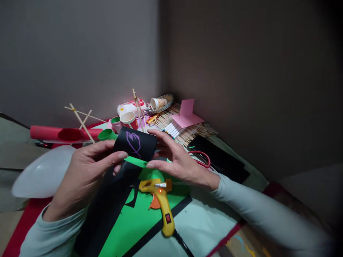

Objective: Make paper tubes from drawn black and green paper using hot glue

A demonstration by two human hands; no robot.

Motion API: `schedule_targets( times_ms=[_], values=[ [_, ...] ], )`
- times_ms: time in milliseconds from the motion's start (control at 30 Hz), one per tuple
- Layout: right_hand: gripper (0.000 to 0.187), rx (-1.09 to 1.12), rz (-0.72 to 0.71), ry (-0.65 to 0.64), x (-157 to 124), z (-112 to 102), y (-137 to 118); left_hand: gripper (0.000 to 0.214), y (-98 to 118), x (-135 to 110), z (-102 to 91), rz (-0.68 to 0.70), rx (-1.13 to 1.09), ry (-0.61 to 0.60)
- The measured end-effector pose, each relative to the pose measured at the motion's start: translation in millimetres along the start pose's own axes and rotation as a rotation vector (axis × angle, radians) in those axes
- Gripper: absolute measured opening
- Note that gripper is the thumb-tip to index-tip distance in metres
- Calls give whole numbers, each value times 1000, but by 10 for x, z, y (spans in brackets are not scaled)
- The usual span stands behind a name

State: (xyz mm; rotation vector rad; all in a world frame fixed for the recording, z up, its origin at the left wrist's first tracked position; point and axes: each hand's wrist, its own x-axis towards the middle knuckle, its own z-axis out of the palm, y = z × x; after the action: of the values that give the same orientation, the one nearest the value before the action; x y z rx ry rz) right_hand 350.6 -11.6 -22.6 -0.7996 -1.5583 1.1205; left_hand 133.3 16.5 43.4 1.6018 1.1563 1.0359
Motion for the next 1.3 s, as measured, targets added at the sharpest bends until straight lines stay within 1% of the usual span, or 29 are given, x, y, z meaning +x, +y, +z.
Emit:
schedule_targets(
  times_ms=[100,200,267,367,433,533,633,700,800,867,967,1067,1167,1300],
  values=[
    [72,27,-15,39,-6,15,7,15,30,-35,23,7,24,23],
    [72,109,22,58,-4,38,8,14,39,-60,26,34,68,31],
    [73,184,44,60,-2,55,5,12,48,-75,34,78,119,35],
    [71,290,48,47,1,69,9,8,74,-109,66,148,170,62],
    [70,318,51,39,1,68,25,7,86,-143,94,173,183,84],
    [70,350,84,14,-2,56,62,4,83,-194,119,168,192,109],
    [69,440,120,-8,-11,52,73,14,84,-210,94,198,176,88],
    [66,505,148,-32,-17,60,48,19,102,-198,50,283,215,79],
    [63,641,214,-100,-27,71,-16,19,139,-175,-30,388,327,85],
    [60,718,273,-130,-37,68,-49,15,152,-169,-74,388,363,75],
    [47,789,340,-144,-65,46,-57,10,152,-173,-113,390,342,74],
    [39,866,368,-170,-103,19,-42,14,146,-173,-130,414,335,77],
    [41,929,386,-240,-129,5,-32,20,150,-164,-140,427,325,43],
    [54,1007,420,-361,-117,26,-23,16,167,-151,-157,418,264,-49]
  ],
)
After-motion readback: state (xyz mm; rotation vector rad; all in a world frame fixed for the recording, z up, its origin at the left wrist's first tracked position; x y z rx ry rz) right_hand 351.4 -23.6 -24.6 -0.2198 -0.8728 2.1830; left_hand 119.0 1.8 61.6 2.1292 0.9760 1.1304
